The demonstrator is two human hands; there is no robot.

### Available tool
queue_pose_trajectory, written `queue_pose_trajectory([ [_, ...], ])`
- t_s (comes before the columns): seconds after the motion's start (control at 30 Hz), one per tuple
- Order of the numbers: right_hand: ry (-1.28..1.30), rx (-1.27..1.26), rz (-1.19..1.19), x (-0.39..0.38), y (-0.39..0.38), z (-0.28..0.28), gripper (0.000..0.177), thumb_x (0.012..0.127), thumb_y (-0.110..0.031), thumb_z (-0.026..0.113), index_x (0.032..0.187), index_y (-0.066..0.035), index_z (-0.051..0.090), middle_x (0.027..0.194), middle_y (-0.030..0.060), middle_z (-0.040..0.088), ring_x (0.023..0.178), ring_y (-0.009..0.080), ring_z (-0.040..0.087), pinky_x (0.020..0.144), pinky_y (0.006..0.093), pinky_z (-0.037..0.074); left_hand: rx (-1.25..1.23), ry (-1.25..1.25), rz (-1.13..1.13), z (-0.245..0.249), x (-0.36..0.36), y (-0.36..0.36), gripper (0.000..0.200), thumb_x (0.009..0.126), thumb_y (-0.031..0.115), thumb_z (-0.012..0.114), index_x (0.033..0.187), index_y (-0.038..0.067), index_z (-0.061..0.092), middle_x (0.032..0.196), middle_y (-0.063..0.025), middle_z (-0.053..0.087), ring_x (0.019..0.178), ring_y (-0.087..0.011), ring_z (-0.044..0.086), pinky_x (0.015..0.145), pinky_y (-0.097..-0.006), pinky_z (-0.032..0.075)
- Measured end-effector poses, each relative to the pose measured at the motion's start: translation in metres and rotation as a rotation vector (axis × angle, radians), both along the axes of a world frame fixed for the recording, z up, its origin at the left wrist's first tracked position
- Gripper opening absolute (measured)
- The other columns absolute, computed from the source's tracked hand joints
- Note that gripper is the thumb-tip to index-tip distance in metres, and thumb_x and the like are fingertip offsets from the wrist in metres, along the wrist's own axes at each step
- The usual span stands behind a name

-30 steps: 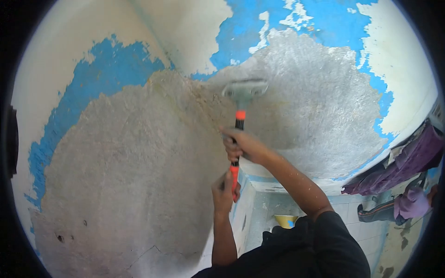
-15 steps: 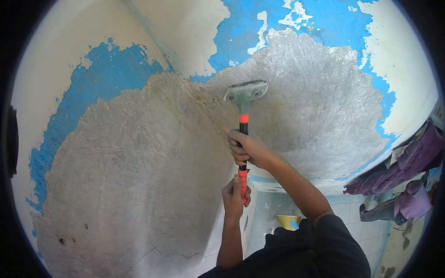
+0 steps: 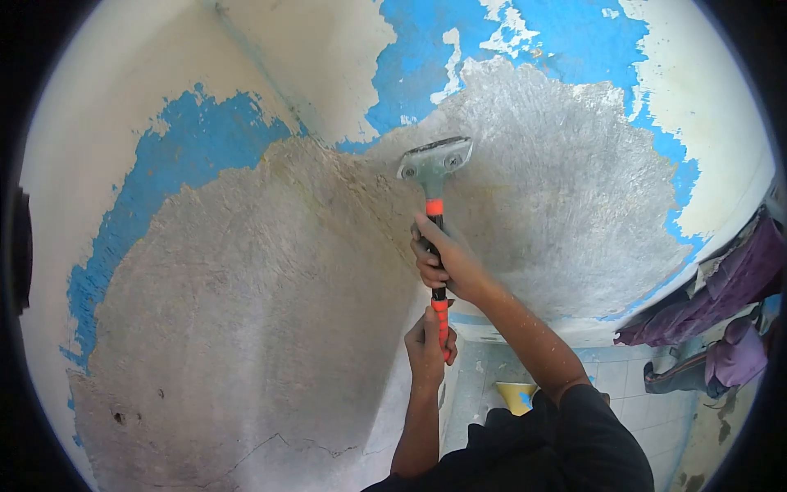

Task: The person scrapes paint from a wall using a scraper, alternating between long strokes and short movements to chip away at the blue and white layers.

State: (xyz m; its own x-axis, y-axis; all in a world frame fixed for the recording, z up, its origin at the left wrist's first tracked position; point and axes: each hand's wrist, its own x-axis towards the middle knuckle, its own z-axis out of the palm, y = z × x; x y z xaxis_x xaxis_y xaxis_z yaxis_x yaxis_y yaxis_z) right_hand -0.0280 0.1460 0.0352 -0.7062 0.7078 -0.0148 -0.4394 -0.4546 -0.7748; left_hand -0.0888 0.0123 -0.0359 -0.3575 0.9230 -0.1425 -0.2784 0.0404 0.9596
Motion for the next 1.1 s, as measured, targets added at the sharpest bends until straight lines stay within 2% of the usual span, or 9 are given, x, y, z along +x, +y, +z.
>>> queue_pose_trajectory([
  [0.13,0.107,0.036,-0.076,-0.001,0.0,0.011,0.039,0.099,-0.052,0.041,0.093,-0.013,0.043,0.061,-0.0042,0.034,0.04,0.0043,0.025,0.035,0.0218,0.023,0.018,0.089,-0.025,0.024,-0.004,0.012,0.054,0.101,0.047,0.042,0.112,-0.002,0.063,0.055,-0.0003,0.043,0.04,-0.0065,0.037,0.037,-0.0227,0.027],
  [0.2,0.116,0.046,-0.092,-0.001,0.004,0.025,0.041,0.099,-0.054,0.038,0.095,-0.013,0.043,0.062,-0.0039,0.035,0.04,0.0042,0.026,0.035,0.0219,0.023,0.03,0.073,-0.029,0.02,-0.001,0.014,0.056,0.101,0.048,0.04,0.113,-0.003,0.062,0.055,-0.0004,0.043,0.04,-0.007,0.037,0.038,-0.0231,0.028],
  [0.3,0.158,0.011,-0.085,-0.002,0.002,0.01,0.046,0.098,-0.058,0.036,0.096,-0.013,0.043,0.063,-0.0038,0.035,0.04,0.0047,0.026,0.035,0.0218,0.024,0.034,0.05,-0.002,0.003,0.002,0.009,0.057,0.101,0.048,0.04,0.115,-0.003,0.061,0.055,-0.0001,0.042,0.04,-0.0072,0.037,0.039,-0.0235,0.029],
  [0.4,0.024,0.032,-0.124,0.002,-0.006,-0.004,0.056,0.093,-0.068,0.035,0.091,-0.012,0.042,0.061,-0.0038,0.035,0.041,0.0051,0.027,0.037,0.0215,0.025,-0.006,0.011,-0.028,-0.009,0.01,0.002,0.059,0.101,0.049,0.038,0.115,-0.004,0.06,0.056,-0.0005,0.042,0.04,-0.0075,0.037,0.038,-0.0237,0.03],
  [0.53,-0.027,0.049,-0.081,0.005,0.001,0.002,0.057,0.092,-0.07,0.035,0.09,-0.014,0.042,0.062,-0.0037,0.034,0.041,0.0054,0.026,0.038,0.0226,0.024,-0.01,0.059,-0.041,0.0,0.012,0.008,0.063,0.101,0.051,0.035,0.113,-0.006,0.058,0.057,-0.0015,0.043,0.04,-0.0085,0.038,0.037,-0.0237,0.031],
  [0.63,-0.024,0.046,-0.146,0.003,0.001,0.037,0.052,0.095,-0.066,0.036,0.094,-0.015,0.045,0.06,-0.0041,0.034,0.04,0.0049,0.025,0.036,0.0212,0.022,-0.01,0.037,-0.053,0.023,0.007,0.013,0.061,0.102,0.05,0.035,0.113,-0.006,0.058,0.056,-0.0014,0.042,0.041,-0.0082,0.039,0.037,-0.0233,0.032],
  [0.87,-0.114,-0.007,-0.081,0.007,0.005,0.001,0.054,0.094,-0.066,0.037,0.088,-0.013,0.044,0.058,-0.0052,0.03,0.041,0.0044,0.024,0.037,0.021,0.021,-0.021,-0.04,-0.014,-0.006,0.021,0.009,0.059,0.102,0.049,0.037,0.115,-0.004,0.06,0.057,-0.0009,0.042,0.042,-0.0077,0.037,0.04,-0.0236,0.031],
  [1.03,-0.101,0.082,-0.157,0.002,0.011,0.064,0.056,0.094,-0.067,0.036,0.083,-0.013,0.042,0.057,-0.0055,0.029,0.041,0.0042,0.024,0.036,0.0215,0.022,0.079,0.015,-0.003,0.043,0.014,0.025,0.059,0.102,0.048,0.038,0.115,-0.004,0.06,0.058,-0.0013,0.044,0.043,-0.0077,0.038,0.041,-0.023,0.031],
  [1.1,-0.063,0.113,-0.176,0.004,0.014,0.071,0.056,0.094,-0.067,0.036,0.082,-0.012,0.042,0.057,-0.0055,0.03,0.041,0.0042,0.024,0.036,0.0216,0.022,0.086,0.034,0.006,0.047,0.016,0.029,0.058,0.102,0.048,0.037,0.115,-0.004,0.06,0.058,-0.0015,0.044,0.043,-0.0076,0.039,0.041,-0.0229,0.031],
])
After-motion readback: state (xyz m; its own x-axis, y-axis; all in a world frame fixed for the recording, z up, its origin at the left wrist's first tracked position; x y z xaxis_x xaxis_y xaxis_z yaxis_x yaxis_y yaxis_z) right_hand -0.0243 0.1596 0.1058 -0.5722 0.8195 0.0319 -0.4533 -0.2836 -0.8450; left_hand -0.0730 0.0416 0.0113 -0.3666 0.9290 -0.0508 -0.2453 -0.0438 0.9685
